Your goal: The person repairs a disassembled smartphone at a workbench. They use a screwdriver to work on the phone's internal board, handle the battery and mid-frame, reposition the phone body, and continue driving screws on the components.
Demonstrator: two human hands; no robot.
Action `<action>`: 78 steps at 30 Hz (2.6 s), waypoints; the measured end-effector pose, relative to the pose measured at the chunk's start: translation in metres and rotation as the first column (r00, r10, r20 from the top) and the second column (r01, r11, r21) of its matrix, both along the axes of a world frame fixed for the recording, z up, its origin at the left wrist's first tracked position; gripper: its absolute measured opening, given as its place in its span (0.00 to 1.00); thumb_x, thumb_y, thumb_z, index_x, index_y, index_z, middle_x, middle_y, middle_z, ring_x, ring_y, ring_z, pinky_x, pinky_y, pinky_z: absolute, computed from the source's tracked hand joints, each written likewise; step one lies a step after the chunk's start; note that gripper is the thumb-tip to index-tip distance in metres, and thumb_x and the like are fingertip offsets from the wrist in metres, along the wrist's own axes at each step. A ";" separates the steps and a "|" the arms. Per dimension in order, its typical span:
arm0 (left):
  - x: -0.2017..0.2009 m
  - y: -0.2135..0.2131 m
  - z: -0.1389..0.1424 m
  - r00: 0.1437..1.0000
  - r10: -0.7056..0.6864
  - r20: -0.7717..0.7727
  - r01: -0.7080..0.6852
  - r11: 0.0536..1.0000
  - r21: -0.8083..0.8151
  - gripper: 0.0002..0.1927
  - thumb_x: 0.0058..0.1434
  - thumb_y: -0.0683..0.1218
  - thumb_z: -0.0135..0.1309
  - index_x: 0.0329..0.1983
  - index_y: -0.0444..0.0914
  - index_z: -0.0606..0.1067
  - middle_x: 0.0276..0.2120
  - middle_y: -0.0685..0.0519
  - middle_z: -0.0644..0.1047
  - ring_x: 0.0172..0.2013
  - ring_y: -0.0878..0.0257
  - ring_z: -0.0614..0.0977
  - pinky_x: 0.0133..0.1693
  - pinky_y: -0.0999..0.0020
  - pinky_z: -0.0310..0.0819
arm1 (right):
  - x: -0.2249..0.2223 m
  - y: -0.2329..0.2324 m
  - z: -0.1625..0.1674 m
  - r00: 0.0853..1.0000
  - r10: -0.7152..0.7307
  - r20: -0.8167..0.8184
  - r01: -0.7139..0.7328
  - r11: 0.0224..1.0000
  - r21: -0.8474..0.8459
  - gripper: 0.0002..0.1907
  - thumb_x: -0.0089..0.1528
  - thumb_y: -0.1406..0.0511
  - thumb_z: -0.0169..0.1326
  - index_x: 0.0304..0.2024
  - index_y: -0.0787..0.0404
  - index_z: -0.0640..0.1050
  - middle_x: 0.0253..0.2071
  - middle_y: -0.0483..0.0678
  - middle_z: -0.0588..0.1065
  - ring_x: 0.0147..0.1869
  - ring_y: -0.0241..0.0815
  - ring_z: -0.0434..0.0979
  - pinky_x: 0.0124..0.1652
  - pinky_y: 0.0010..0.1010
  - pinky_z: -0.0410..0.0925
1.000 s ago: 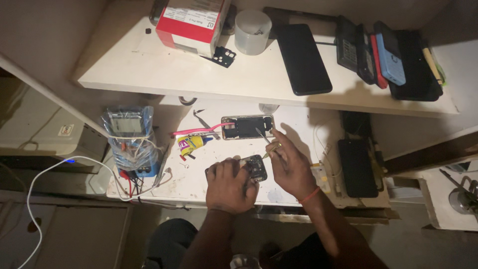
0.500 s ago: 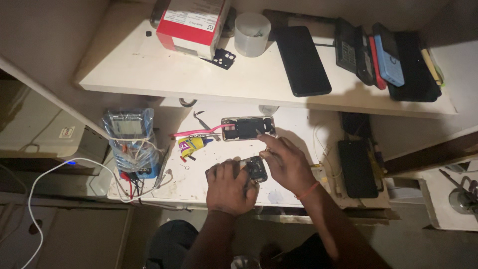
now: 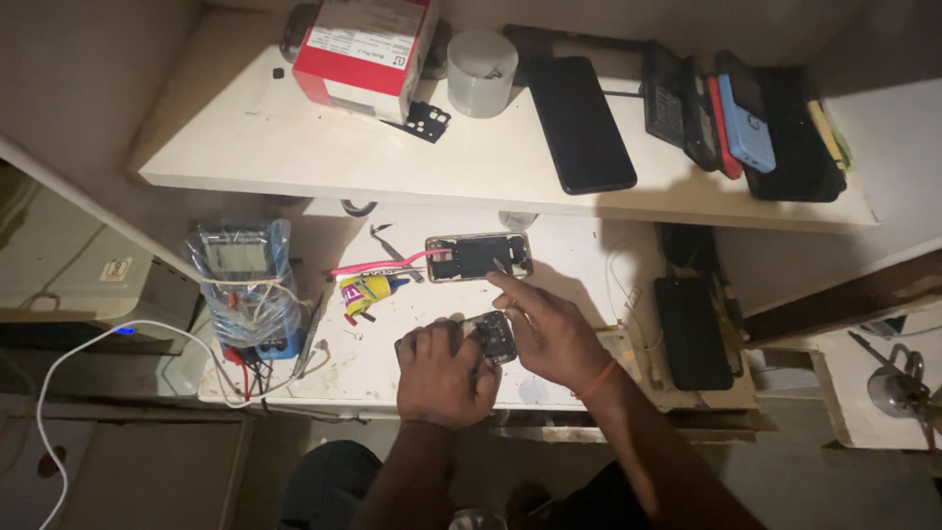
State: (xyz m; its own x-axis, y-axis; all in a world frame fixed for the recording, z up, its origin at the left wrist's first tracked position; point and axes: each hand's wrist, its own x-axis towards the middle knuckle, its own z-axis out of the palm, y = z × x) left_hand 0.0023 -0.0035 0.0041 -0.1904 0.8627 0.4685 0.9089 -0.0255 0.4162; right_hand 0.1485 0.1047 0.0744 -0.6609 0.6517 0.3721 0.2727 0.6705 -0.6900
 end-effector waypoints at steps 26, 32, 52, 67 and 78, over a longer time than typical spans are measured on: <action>-0.001 0.000 -0.002 1.000 -0.001 -0.005 0.001 1.000 -0.025 0.23 0.51 0.54 0.55 0.48 0.39 0.79 0.53 0.40 0.74 0.51 0.43 0.73 0.56 0.40 0.60 | 0.001 0.002 -0.021 0.990 -0.093 -0.103 0.091 0.996 -0.025 0.31 0.65 0.72 0.57 0.71 0.60 0.66 0.52 0.58 0.75 0.53 0.44 0.80 0.51 0.32 0.74; -0.001 -0.001 -0.001 1.000 -0.009 0.005 0.009 1.000 -0.024 0.22 0.51 0.54 0.54 0.46 0.38 0.79 0.53 0.39 0.74 0.52 0.43 0.74 0.56 0.40 0.61 | 0.003 0.003 -0.022 0.983 -0.084 -0.166 0.082 0.996 -0.016 0.32 0.66 0.73 0.52 0.73 0.63 0.63 0.50 0.54 0.76 0.52 0.41 0.80 0.50 0.29 0.74; -0.001 -0.001 0.005 1.000 -0.021 0.022 0.022 0.998 -0.064 0.26 0.49 0.56 0.57 0.48 0.38 0.79 0.53 0.40 0.73 0.53 0.43 0.72 0.57 0.41 0.58 | -0.002 0.004 -0.025 0.986 -0.165 -0.006 0.165 0.980 0.114 0.30 0.62 0.71 0.60 0.67 0.64 0.69 0.51 0.60 0.75 0.52 0.47 0.79 0.50 0.29 0.77; 0.000 -0.002 0.004 1.000 -0.016 0.017 0.016 0.999 0.029 0.23 0.51 0.56 0.56 0.45 0.38 0.79 0.51 0.41 0.74 0.50 0.44 0.75 0.55 0.41 0.61 | -0.001 0.002 -0.023 0.977 -0.098 -0.189 0.062 0.980 -0.190 0.31 0.67 0.75 0.48 0.73 0.62 0.61 0.58 0.56 0.75 0.61 0.42 0.79 0.56 0.28 0.74; 0.000 -0.001 0.002 1.000 -0.011 0.006 0.011 0.998 0.059 0.26 0.51 0.56 0.56 0.49 0.36 0.79 0.51 0.41 0.74 0.50 0.43 0.74 0.55 0.41 0.61 | 0.004 0.007 -0.031 0.982 -0.126 -0.144 0.105 0.984 -0.145 0.28 0.65 0.74 0.56 0.68 0.61 0.70 0.50 0.53 0.78 0.54 0.39 0.81 0.52 0.28 0.76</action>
